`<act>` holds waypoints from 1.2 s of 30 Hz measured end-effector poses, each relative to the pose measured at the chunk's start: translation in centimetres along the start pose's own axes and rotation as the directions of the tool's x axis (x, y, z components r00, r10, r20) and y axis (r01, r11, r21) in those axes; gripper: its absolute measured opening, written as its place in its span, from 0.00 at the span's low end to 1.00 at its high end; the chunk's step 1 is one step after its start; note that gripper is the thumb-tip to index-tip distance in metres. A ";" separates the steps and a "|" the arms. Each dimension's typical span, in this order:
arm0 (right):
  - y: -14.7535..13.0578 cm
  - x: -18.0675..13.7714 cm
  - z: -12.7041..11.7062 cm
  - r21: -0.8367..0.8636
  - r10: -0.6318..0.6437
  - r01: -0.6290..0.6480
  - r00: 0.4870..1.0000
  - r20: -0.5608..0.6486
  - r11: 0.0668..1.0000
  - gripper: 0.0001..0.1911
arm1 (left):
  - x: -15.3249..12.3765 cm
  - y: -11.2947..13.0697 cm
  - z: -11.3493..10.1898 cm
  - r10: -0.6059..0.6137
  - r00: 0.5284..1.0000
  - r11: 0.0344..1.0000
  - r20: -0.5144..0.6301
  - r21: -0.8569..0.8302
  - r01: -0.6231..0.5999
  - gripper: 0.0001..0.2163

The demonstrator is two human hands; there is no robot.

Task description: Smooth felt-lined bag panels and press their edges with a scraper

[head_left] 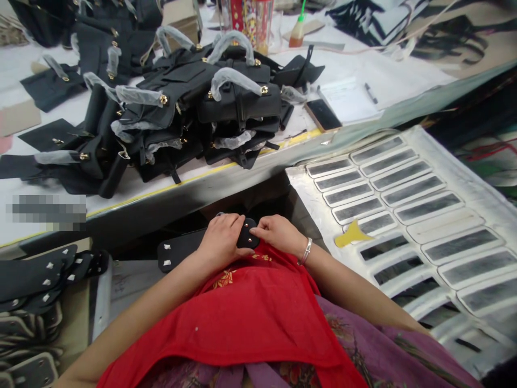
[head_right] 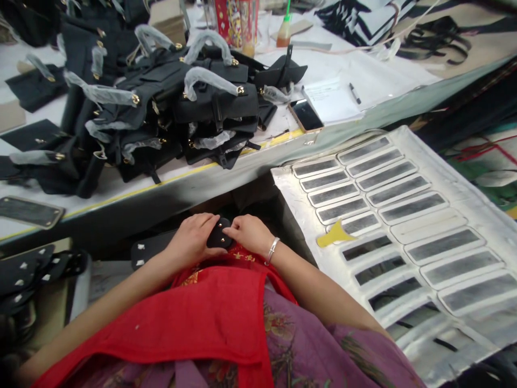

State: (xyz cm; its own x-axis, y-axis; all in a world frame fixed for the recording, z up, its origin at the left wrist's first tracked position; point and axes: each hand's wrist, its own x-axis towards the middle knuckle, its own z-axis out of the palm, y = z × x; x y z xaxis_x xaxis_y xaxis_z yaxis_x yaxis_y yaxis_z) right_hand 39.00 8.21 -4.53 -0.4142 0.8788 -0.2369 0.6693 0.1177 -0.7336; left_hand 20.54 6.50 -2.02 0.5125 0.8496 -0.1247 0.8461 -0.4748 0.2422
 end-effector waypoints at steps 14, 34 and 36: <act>-0.1 -0.2 -0.4 -0.004 0.017 -0.017 0.999 0.040 1.000 0.14 | 0.3 0.1 0.5 -0.034 0.999 0.990 -0.026 -0.138 0.030 0.29; -1.2 1.0 -0.1 -0.136 0.070 -0.053 0.989 0.127 0.989 0.20 | -0.9 -1.2 0.9 -0.026 0.989 0.972 -0.149 -0.234 -0.010 0.38; -1.3 1.2 0.0 -0.155 0.095 -0.075 0.987 0.130 0.985 0.22 | -3.0 -2.7 0.2 -0.104 0.970 0.959 -0.219 -0.280 0.040 0.39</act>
State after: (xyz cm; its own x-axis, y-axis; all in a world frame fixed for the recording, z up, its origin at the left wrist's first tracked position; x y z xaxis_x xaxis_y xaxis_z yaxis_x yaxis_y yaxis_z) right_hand 37.61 9.08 -3.88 -0.4253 0.8183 -0.3866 0.7860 0.1222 -0.6061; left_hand 16.75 5.14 -2.49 0.3770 0.9240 0.0644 0.7911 -0.3573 0.4964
